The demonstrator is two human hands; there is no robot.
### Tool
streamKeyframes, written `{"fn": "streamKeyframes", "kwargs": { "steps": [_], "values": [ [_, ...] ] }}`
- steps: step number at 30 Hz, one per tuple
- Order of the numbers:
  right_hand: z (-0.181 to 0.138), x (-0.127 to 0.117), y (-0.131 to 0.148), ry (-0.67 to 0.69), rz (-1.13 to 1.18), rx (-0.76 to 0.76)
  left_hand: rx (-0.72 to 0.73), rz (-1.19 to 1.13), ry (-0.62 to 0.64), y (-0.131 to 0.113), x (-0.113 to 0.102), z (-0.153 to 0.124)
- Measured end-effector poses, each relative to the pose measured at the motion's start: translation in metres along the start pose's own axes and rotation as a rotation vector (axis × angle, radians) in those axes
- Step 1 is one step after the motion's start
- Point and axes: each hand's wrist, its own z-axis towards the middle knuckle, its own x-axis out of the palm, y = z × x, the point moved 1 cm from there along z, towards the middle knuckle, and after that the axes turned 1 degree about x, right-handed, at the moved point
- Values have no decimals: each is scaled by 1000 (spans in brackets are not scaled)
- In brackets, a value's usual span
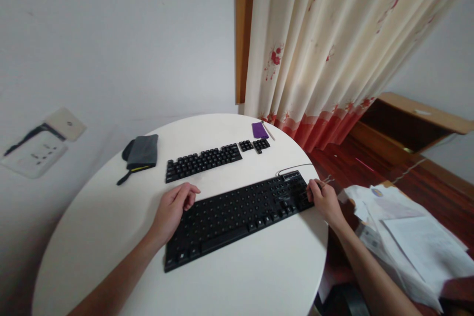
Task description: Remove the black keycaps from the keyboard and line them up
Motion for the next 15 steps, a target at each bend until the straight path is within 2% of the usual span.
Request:
{"fn": "streamKeyframes", "kwargs": {
  "steps": [10, 15],
  "values": [
    [-2, -5, 7, -76, 95, 47, 16, 41, -7, -5, 2, -1],
    [-7, 5, 38, -118, 206, 15, 42, 107, 16, -13, 2, -3]
  ]
}}
